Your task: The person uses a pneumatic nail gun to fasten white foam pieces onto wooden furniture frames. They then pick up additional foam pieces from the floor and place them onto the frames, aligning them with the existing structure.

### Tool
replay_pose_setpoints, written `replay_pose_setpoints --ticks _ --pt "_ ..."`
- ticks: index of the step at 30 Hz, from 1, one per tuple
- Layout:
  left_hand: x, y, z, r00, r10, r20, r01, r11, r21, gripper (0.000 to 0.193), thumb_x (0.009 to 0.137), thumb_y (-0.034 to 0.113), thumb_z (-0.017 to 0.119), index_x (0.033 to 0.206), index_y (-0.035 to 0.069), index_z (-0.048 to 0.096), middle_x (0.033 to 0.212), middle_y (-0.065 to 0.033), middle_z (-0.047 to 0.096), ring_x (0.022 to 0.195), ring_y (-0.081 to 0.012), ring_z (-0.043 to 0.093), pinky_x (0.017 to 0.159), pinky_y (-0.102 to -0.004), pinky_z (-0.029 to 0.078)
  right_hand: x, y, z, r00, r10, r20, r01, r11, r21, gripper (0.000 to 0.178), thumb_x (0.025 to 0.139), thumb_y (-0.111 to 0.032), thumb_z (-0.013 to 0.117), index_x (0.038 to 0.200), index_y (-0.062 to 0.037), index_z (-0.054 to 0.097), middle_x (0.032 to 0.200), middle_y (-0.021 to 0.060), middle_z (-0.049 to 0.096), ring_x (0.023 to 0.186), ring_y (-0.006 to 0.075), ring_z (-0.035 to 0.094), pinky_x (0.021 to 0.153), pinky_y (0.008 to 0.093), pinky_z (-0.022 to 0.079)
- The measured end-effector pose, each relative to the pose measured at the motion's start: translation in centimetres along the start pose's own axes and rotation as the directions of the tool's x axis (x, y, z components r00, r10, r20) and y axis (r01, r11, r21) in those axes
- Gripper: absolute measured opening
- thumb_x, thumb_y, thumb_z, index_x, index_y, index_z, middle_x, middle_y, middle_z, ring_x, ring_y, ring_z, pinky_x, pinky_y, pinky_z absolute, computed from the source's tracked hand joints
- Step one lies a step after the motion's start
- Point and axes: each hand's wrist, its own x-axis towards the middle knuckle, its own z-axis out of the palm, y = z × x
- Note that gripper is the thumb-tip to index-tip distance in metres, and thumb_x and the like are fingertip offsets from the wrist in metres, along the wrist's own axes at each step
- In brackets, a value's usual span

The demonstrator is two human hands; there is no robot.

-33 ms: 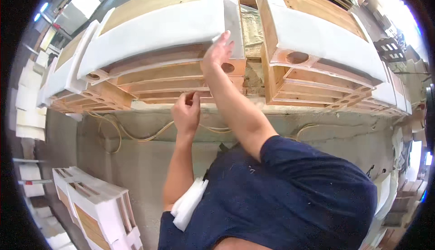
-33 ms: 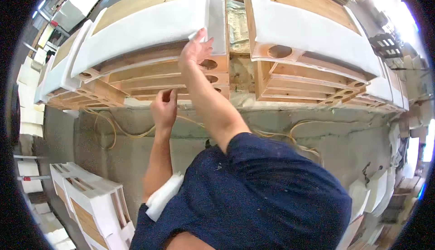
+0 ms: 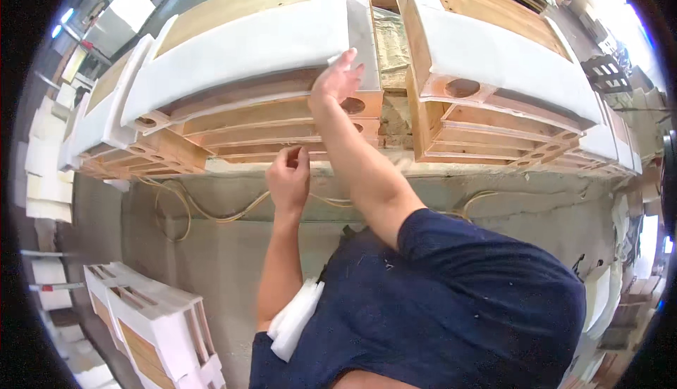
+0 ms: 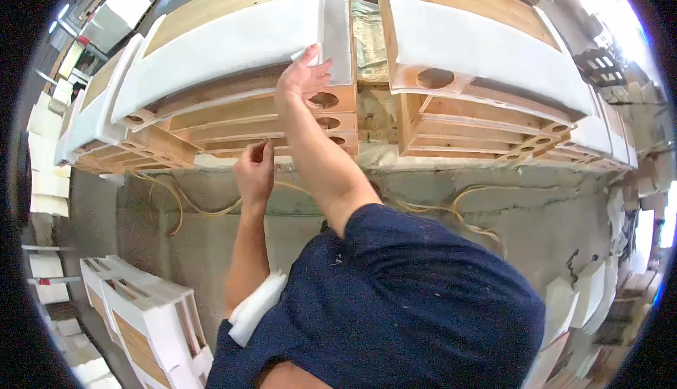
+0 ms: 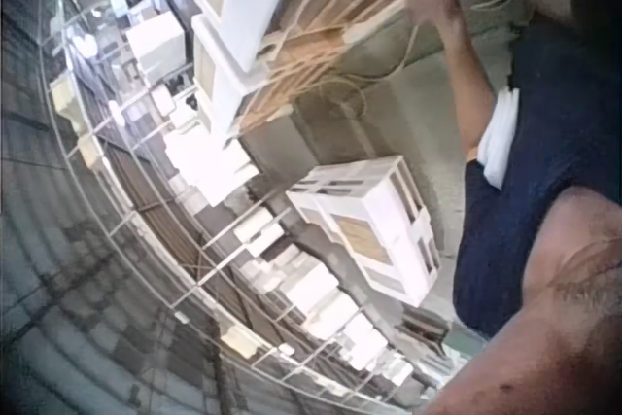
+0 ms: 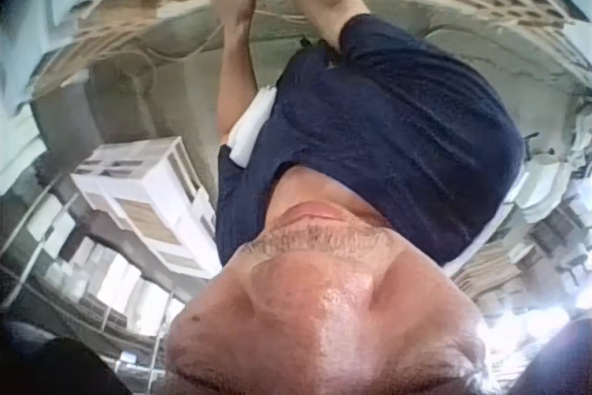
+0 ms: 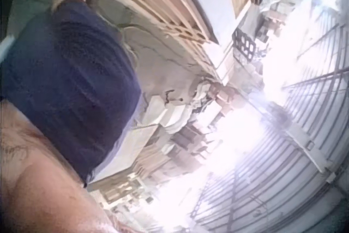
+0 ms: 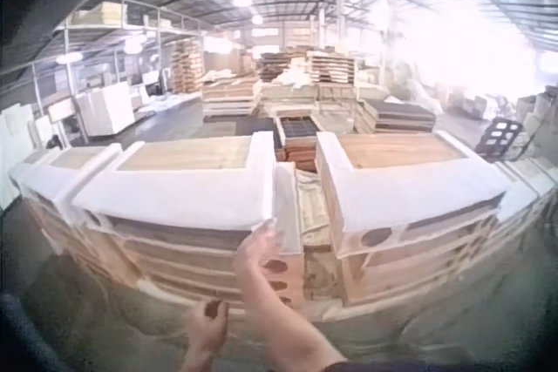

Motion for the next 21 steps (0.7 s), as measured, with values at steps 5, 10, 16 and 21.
replay_pose_setpoints --ticks 5,10,16,21 --pt "-1.1 -1.0 -1.4 0.998 -0.066 -0.004 0.066 0.998 -0.016 0.022 0.086 0.018 0.066 0.092 -0.003 0.068 0.074 -0.0087 0.068 0.067 -0.0102 0.062 0.065 -0.0256 0.05 1.0 -0.1 3.5 0.937 -0.004 -0.349 0.003 1.0 -0.005 0.083 0.088 -0.071 0.027 0.146 -0.0112 0.029 0.144 0.0238 0.032 0.136 0.0354 0.027 0.111 0.0471 0.02" --pt "-2.2 -2.3 -0.2 0.983 -0.171 0.06 0.179 0.966 -0.188 0.026 0.086 0.019 0.067 0.092 -0.006 0.066 0.072 -0.0074 0.067 0.067 -0.0098 0.061 0.063 -0.0245 0.048 -0.5 -0.6 0.3 0.996 0.063 -0.067 -0.064 0.998 -0.007 0.081 0.091 -0.065 0.029 0.148 -0.0077 0.022 0.15 0.0214 0.026 0.141 0.0322 0.02 0.114 0.041 0.016" --pt "-4.5 -7.2 4.3 0.869 -0.41 0.277 0.48 0.833 -0.275 0.026 0.089 0.024 0.063 0.1 0.001 0.062 0.084 -0.0035 0.065 0.066 -0.0094 0.059 0.056 -0.0239 0.048 -13.0 3.4 -17.5 0.025 -0.144 0.989 0.34 0.932 0.127 0.059 0.092 -0.045 0.051 0.129 0.0009 0.048 0.121 0.0195 0.056 0.11 0.0264 0.054 0.094 0.0383 0.042" --pt "-5.9 -3.8 8.7 0.823 -0.372 0.43 0.504 0.827 -0.25 0.021 0.088 0.022 0.063 0.092 0.001 0.064 0.08 -0.0034 0.063 0.061 -0.0092 0.058 0.05 -0.0236 0.047 -16.0 3.4 -27.3 -0.73 0.224 0.645 0.301 0.954 0.01 0.048 0.091 -0.042 0.06 0.11 0.0023 0.063 0.102 0.0117 0.068 0.086 0.0196 0.063 0.078 0.0337 0.05"
